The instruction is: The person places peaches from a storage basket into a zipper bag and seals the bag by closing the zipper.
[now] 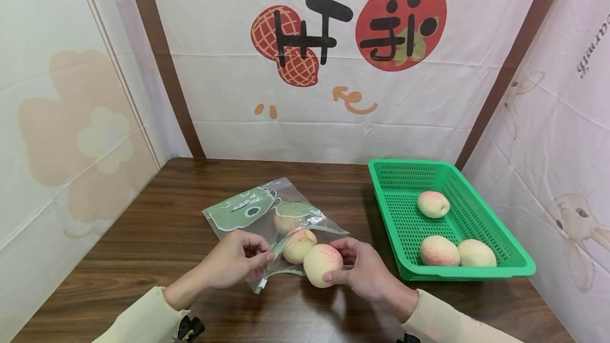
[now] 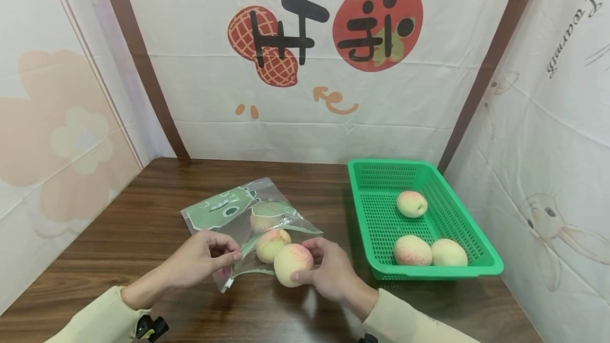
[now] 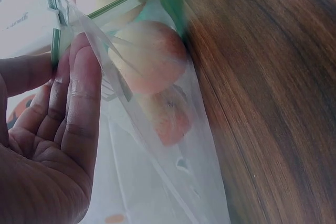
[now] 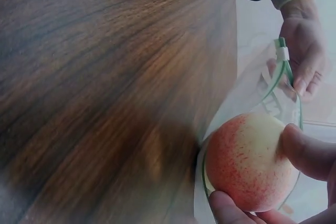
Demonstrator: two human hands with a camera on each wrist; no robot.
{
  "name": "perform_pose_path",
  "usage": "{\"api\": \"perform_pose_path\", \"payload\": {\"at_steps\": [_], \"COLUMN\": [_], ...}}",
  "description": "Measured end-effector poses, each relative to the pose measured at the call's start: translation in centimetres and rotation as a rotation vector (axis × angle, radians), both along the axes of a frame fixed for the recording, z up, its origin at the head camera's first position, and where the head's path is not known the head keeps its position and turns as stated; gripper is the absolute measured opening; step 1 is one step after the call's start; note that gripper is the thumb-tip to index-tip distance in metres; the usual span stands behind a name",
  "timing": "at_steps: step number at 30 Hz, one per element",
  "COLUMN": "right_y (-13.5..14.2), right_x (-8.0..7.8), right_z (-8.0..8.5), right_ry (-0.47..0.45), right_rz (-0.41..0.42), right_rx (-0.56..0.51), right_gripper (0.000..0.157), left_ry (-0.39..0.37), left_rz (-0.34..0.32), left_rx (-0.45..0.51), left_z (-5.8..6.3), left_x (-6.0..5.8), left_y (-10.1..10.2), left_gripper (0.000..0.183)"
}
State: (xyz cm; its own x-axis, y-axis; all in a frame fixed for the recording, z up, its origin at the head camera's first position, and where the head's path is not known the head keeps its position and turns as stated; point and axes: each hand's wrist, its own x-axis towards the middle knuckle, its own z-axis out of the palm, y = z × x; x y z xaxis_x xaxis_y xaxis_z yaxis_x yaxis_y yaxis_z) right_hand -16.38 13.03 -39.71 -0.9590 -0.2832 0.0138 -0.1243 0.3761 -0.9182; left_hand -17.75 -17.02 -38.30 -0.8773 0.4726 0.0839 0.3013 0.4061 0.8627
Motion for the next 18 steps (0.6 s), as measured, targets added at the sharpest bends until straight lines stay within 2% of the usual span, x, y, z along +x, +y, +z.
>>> {"api": "perform_pose_path", "payload": {"at_steps": [18], "right_y": [-2.7], "right_x": [0.0], "right_z": [-2.0], "right_ry": [0.055], "right_rz": [0.004], "right_rx": [-0.155], "right_gripper": [0.060], "left_ry": [0.013], "left_rz": [-0.077], "left_rx": [0.004], "left_z": [-0.1], "left_x": [-0.2], "left_y": [0.1], "left_gripper": [0.011]}}
